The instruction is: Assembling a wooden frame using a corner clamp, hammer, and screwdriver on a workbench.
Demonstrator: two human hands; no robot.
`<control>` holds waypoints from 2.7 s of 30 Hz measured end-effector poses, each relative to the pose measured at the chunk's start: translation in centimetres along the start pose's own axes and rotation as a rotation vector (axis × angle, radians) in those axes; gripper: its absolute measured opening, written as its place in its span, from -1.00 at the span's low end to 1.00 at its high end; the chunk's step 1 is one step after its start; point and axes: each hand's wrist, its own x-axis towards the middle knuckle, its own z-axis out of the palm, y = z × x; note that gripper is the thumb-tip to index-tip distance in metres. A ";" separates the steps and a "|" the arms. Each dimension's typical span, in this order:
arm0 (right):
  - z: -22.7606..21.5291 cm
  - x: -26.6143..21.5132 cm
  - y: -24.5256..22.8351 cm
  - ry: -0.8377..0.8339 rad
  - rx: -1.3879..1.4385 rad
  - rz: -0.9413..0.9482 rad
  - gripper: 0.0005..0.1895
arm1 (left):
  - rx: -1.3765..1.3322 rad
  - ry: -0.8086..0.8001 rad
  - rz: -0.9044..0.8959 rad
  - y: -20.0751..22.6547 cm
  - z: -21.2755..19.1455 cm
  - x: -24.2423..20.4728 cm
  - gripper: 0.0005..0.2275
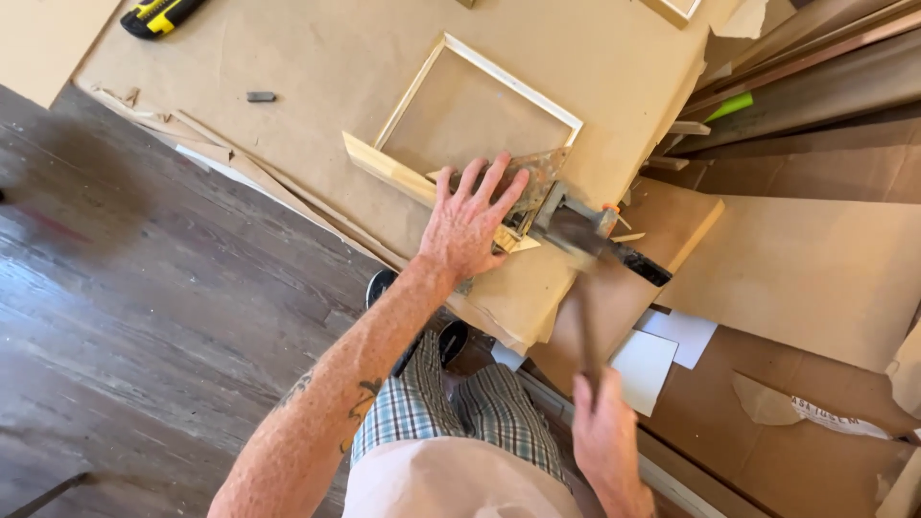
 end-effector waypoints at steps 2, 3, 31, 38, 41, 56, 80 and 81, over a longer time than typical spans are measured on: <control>0.1 0.8 1.1 -0.017 -0.064 -0.058 -0.68 | 0.025 -0.002 -0.006 0.3 -0.3 -0.2 0.15; 0.3 1.5 1.4 -0.033 -0.122 -0.123 -0.70 | 0.057 -0.001 -0.013 0.1 -0.5 -0.1 0.14; -1.0 2.3 1.5 0.023 -0.029 -0.193 -0.71 | 0.016 -0.009 -0.018 0.2 -0.4 0.1 0.16; -7.0 3.1 0.6 0.062 -0.078 -0.058 -0.74 | 0.072 0.030 -0.012 0.5 -1.3 -0.5 0.15; -10.0 6.6 -0.5 0.210 -0.016 -0.104 -0.69 | -0.013 0.084 -0.001 1.7 -2.8 -1.5 0.01; -9.8 34.5 -4.3 0.371 -0.318 -0.559 -0.60 | -0.162 0.019 0.034 4.9 -1.1 -4.6 -0.63; -5.3 25.6 2.4 -0.303 -0.536 -0.346 -0.72 | -1.042 -0.438 -1.072 4.8 2.7 -20.2 -0.68; -4.9 25.9 3.6 -0.198 -0.660 -0.429 -0.53 | -1.169 -0.486 -1.073 4.9 3.6 -21.0 -0.74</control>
